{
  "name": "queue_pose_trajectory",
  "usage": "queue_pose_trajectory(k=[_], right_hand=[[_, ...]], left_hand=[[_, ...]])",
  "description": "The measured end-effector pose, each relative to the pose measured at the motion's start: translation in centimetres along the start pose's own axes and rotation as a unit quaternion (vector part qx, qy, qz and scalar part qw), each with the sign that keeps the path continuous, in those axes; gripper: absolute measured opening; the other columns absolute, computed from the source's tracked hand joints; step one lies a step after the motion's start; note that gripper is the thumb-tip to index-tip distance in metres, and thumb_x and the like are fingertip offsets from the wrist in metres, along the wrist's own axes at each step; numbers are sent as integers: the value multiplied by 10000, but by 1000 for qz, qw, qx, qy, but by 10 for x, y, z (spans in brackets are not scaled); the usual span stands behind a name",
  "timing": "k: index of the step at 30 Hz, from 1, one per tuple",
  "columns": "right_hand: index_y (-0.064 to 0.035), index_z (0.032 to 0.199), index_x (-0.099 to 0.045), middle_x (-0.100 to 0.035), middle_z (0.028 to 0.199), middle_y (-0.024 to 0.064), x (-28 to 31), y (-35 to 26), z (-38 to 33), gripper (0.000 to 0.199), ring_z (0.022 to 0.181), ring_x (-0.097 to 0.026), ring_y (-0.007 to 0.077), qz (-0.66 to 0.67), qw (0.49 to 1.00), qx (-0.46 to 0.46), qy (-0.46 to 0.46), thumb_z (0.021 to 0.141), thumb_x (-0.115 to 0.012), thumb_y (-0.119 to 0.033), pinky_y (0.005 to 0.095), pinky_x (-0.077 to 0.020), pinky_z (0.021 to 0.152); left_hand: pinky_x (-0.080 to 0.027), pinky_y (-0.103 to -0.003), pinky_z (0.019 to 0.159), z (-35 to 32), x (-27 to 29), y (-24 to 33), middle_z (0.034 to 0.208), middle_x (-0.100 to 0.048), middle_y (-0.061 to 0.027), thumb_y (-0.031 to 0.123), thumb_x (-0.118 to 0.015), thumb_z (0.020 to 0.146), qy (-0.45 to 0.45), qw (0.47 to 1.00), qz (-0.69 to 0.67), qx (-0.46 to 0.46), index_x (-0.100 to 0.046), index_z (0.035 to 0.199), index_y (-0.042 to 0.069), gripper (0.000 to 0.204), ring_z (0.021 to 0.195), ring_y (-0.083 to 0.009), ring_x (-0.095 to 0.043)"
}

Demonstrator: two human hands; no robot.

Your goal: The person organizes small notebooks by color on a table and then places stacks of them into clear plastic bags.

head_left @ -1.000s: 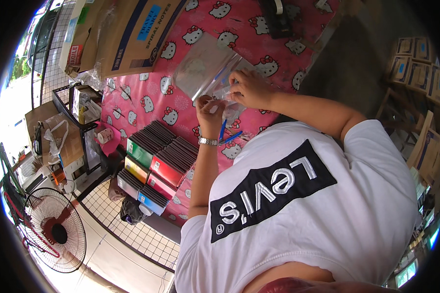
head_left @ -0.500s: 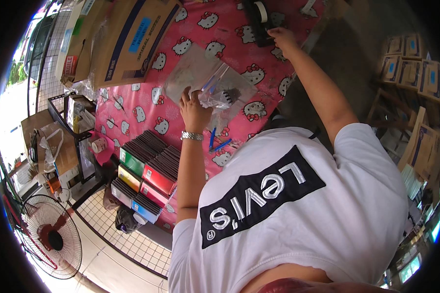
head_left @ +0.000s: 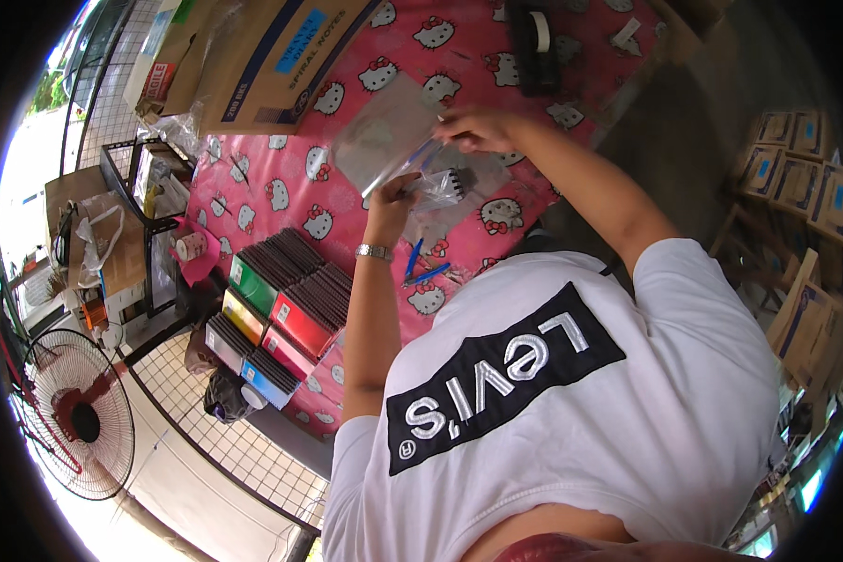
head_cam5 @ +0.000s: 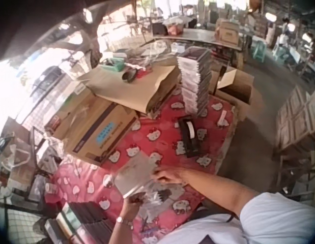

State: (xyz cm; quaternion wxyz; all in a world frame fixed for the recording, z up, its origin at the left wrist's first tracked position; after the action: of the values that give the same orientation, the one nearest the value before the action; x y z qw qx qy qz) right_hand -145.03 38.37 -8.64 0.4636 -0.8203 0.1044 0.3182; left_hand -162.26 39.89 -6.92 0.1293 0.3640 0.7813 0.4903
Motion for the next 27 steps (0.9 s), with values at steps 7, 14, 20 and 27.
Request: queue_pose_trajectory(k=[7, 14, 20, 27], right_hand=[[12, 743, -632, -568, 648, 73, -77, -45, 57, 593, 599, -548, 201, -815, 565, 1, -130, 702, -717, -573, 351, -456, 569], [-21, 765, -622, -562, 652, 71, 28, 52, 41, 480, 615, -530, 191, -593, 778, -208, -10, 696, -752, -478, 352, -450, 584], [-86, 1183, -497, -553, 1082, 155, -27, 44, -39, 573, 1012, -552, 312, -534, 774, 312, 135, 688, -769, -183, 414, -434, 893], [-113, 1236, -487, -614, 1073, 116, -26, -54, -116, 685, 964, -620, 244, -325, 861, 295, 259, 676, -784, -372, 369, -483, 833]], left_hand=[[-448, -250, 798, 3, -2, 5, 1006, -628, -17, -73, -548, 825, -21, 1000, -9, 0, -593, 1154, -31, 335, 875, -96, -561], [-411, -293, 948, -6, -6, 12, 1220, -553, -97, -99, -540, 800, 46, 994, -25, -93, -538, 1202, 14, 418, 1112, -192, -538], [-387, -362, 1016, -31, -15, 8, 1390, -429, -181, -93, -482, 780, 173, 942, 166, -233, -658, 1145, 92, 445, 1265, -329, -450], [-334, -417, 1057, -36, -41, 95, 1519, -197, -188, 197, -514, 856, 44, 954, 88, -283, -536, 1290, 35, 464, 1325, -342, -366]])
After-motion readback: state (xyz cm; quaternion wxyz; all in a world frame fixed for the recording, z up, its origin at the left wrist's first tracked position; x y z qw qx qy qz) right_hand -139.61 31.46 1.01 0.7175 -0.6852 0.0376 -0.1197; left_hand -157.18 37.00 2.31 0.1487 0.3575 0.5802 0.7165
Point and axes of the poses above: each hand's wrist, its own z-axis towards the middle knuckle, its own x-axis out of the back of the hand, y = z × x, the point moved 9 cm from there along z, towards the middle knuckle
